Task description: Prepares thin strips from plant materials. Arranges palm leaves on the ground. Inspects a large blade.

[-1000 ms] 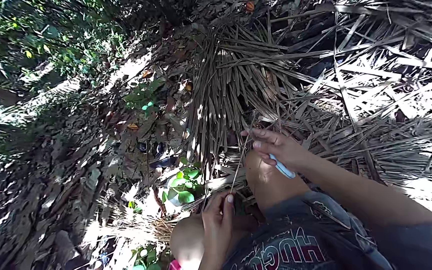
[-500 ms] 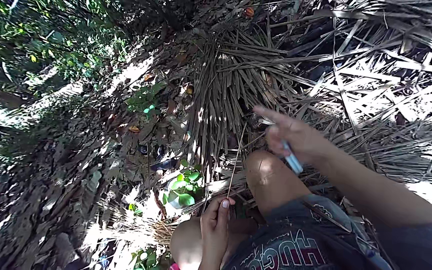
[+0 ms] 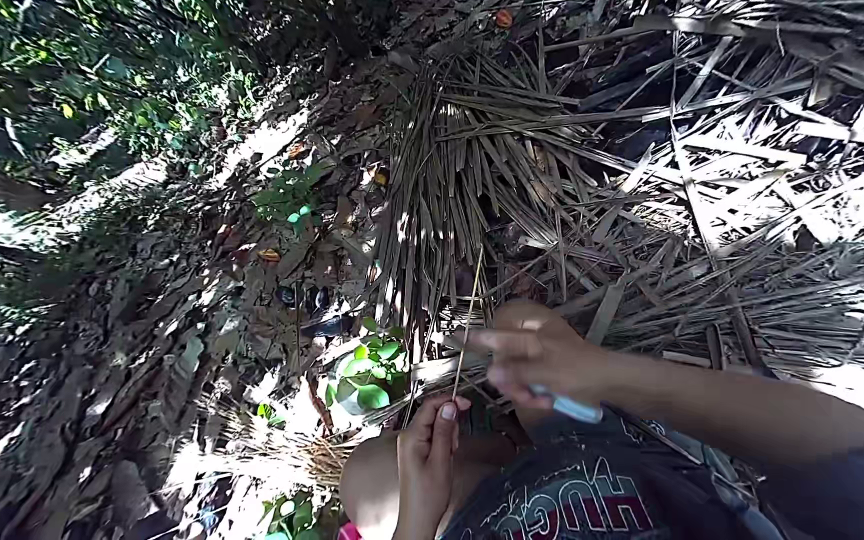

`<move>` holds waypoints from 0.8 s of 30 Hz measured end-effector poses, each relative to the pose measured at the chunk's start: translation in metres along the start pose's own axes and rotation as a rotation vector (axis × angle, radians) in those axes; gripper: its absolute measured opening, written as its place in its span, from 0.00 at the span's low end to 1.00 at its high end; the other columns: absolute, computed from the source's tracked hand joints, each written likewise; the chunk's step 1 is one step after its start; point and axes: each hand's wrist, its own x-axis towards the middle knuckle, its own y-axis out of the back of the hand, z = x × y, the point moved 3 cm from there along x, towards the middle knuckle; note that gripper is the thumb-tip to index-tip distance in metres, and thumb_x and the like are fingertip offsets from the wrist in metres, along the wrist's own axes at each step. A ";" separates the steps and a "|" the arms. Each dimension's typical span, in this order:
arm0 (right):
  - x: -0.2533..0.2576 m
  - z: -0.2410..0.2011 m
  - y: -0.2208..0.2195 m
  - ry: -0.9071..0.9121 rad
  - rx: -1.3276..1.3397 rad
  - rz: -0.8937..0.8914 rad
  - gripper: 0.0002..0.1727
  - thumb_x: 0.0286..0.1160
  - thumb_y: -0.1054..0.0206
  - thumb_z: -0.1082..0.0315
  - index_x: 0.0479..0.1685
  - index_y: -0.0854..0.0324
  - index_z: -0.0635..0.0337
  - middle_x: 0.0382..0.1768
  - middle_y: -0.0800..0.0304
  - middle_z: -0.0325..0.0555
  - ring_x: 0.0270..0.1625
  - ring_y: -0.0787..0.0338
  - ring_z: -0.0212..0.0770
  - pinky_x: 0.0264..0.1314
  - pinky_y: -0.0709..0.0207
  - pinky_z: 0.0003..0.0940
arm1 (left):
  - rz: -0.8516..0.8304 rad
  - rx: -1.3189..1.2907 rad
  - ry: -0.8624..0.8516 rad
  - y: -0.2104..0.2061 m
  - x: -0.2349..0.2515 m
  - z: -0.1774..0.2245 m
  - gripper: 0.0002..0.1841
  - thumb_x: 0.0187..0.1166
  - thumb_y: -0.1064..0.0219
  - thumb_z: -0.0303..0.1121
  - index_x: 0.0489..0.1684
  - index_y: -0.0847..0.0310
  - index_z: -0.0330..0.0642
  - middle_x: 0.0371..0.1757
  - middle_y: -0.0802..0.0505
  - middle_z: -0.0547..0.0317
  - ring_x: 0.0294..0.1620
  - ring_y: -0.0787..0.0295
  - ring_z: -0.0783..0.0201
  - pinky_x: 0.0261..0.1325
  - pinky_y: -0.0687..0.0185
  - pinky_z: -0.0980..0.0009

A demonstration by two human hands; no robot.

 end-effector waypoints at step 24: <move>0.001 0.004 -0.007 0.004 0.028 -0.018 0.29 0.88 0.47 0.65 0.89 0.43 0.50 0.26 0.27 0.27 0.20 0.29 0.20 0.22 0.33 0.15 | -0.001 0.032 -0.034 0.011 -0.018 -0.008 0.16 0.92 0.48 0.40 0.48 0.13 0.47 0.16 0.29 0.83 0.15 0.41 0.90 0.20 0.43 0.91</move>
